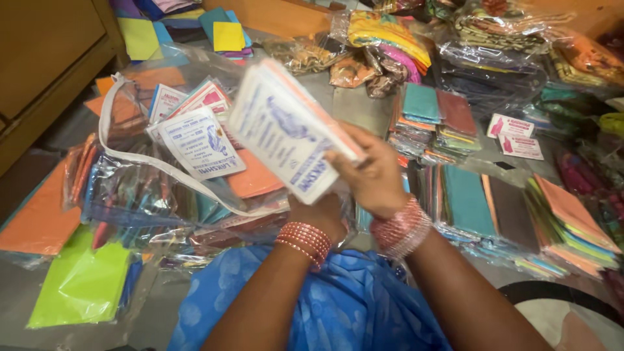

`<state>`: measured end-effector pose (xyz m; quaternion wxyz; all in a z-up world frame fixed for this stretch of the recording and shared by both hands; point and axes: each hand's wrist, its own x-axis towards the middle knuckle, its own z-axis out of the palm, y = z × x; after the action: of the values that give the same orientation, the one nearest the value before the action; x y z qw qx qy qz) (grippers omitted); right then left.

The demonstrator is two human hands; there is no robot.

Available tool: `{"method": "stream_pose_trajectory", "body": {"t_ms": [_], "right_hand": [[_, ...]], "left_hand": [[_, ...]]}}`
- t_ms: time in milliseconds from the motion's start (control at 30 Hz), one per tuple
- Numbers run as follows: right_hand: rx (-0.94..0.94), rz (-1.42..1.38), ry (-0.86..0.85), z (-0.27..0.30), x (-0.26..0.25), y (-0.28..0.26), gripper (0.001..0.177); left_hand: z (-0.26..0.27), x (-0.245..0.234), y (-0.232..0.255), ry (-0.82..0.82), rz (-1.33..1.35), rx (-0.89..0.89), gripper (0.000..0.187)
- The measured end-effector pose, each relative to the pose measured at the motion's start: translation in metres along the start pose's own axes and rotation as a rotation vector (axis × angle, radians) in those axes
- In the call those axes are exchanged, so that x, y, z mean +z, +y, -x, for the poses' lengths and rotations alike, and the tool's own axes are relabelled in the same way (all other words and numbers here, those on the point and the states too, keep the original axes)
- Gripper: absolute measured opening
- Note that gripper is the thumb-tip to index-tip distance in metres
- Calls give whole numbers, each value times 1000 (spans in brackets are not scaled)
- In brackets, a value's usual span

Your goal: The person sits on the floor and sorts through stacks of colorful, plastic-wrapped fabric pieces. They pick up individual pieces, inspect them, and place them into organized piles or a clear plastic bag.

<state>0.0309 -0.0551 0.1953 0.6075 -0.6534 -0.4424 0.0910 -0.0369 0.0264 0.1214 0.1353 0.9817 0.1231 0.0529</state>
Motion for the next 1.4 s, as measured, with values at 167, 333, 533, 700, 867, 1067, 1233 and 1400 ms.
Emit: {"method": "stream_pose_trajectory", "body": {"t_ms": [167, 333, 533, 700, 867, 1067, 1233, 1400], "right_hand": [[67, 37, 215, 27, -48, -37, 46], [6, 386, 442, 62, -89, -46, 46], [-365, 1032, 364, 116, -101, -32, 47], [-538, 1120, 36, 139, -106, -6, 48], [-374, 1116, 231, 145, -114, 16, 41], [-236, 716, 446, 144, -121, 17, 42], [22, 483, 605, 156, -123, 55, 49], [335, -54, 601, 159, -155, 107, 39]], "left_hand": [[11, -21, 8, -294, 187, -134, 54], [19, -21, 35, 595, 425, 81, 50], [13, 12, 65, -100, 2284, 361, 79], [13, 18, 33, -210, 2646, 316, 93], [11, 18, 19, -378, 2492, 229, 71], [3, 26, 14, -396, 2022, -127, 55], [9, 38, 28, -249, 1940, -181, 56], [12, 41, 15, -284, 1832, -107, 59]]}}
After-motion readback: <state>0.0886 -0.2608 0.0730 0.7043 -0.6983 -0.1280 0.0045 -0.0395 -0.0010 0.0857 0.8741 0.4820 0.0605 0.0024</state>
